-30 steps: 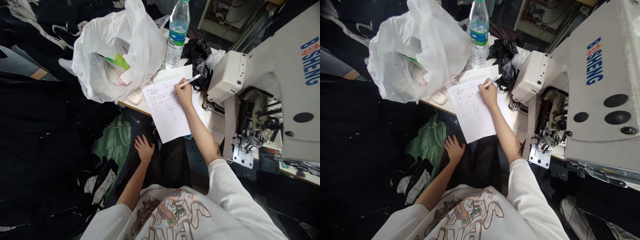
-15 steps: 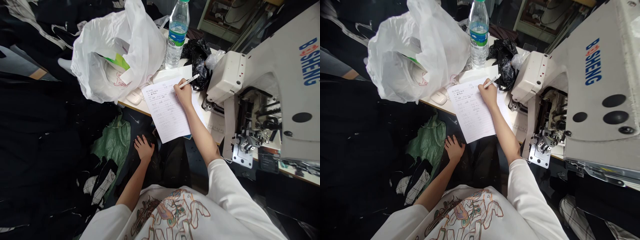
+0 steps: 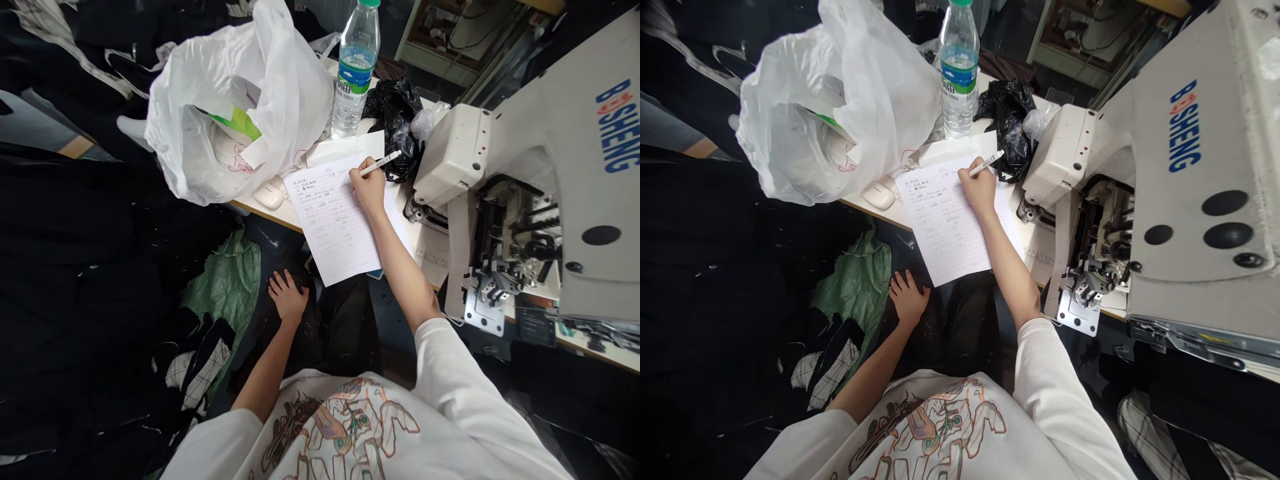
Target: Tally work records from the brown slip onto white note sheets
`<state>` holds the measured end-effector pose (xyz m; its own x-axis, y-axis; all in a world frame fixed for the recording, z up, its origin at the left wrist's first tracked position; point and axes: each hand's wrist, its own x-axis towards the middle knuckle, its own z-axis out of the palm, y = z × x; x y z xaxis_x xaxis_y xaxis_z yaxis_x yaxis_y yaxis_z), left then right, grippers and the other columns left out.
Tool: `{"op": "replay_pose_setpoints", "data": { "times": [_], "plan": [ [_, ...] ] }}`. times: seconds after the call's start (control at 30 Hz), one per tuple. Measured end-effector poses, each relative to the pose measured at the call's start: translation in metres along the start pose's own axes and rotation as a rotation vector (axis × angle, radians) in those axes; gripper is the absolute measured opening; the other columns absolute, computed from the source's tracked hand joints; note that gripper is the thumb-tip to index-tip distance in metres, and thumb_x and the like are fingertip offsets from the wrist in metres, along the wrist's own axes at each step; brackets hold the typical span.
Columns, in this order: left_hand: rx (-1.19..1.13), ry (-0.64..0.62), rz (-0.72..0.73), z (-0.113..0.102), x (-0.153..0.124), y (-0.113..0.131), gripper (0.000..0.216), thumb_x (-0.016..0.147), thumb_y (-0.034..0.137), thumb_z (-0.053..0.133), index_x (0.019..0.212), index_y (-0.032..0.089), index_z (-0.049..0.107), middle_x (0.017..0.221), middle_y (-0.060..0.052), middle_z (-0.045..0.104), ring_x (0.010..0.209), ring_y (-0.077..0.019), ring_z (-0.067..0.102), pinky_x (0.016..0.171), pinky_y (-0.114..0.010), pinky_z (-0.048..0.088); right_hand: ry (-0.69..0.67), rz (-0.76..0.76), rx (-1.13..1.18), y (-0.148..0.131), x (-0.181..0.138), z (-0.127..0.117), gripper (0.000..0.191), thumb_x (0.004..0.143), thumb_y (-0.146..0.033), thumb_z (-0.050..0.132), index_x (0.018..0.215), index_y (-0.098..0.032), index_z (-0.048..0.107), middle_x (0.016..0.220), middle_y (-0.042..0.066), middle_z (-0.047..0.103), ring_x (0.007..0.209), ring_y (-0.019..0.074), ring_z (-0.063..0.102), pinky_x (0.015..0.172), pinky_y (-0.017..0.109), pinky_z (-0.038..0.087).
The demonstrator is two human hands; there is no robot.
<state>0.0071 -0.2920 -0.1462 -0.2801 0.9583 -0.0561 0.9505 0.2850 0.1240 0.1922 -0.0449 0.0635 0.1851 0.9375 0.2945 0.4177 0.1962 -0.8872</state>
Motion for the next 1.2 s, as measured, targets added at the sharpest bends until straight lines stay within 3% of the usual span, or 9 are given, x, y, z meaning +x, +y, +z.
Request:
{"op": "replay_pose_setpoints", "data": {
  "times": [0.43, 0.83, 1.2],
  "plan": [
    [-0.012, -0.002, -0.003, 0.0, 0.0, 0.0, 0.076, 0.09, 0.035, 0.053, 0.155, 0.0, 0.035, 0.158, -0.033, 0.031, 0.144, -0.0506, 0.033, 0.117, -0.061, 0.027, 0.001, -0.007, -0.036, 0.0, 0.001, 0.001, 0.035, 0.082, -0.016, 0.057, 0.066, -0.027, 0.028, 0.058, -0.009, 0.03, 0.058, 0.0105, 0.034, 0.072, 0.031, 0.042],
    [-0.008, 0.002, 0.004, 0.002, 0.0, -0.001, 0.076, 0.091, 0.036, 0.052, 0.156, 0.0, 0.034, 0.158, -0.032, 0.03, 0.144, -0.0513, 0.032, 0.117, -0.06, 0.026, 0.186, 0.006, 0.137, 0.022, 0.01, 0.002, 0.033, 0.096, -0.04, 0.047, 0.072, -0.027, 0.027, 0.064, -0.007, 0.034, 0.057, 0.0108, 0.042, 0.066, 0.03, 0.045],
    [-0.011, -0.008, -0.006, -0.003, 0.0, 0.002, 0.076, 0.09, 0.034, 0.053, 0.155, 0.0, 0.035, 0.158, -0.033, 0.031, 0.145, -0.0504, 0.032, 0.117, -0.061, 0.027, 0.078, 0.018, 0.024, 0.009, 0.004, 0.0, 0.035, 0.089, -0.027, 0.058, 0.067, -0.026, 0.03, 0.062, -0.008, 0.031, 0.064, 0.0119, 0.042, 0.083, 0.034, 0.048]
  ]
}}
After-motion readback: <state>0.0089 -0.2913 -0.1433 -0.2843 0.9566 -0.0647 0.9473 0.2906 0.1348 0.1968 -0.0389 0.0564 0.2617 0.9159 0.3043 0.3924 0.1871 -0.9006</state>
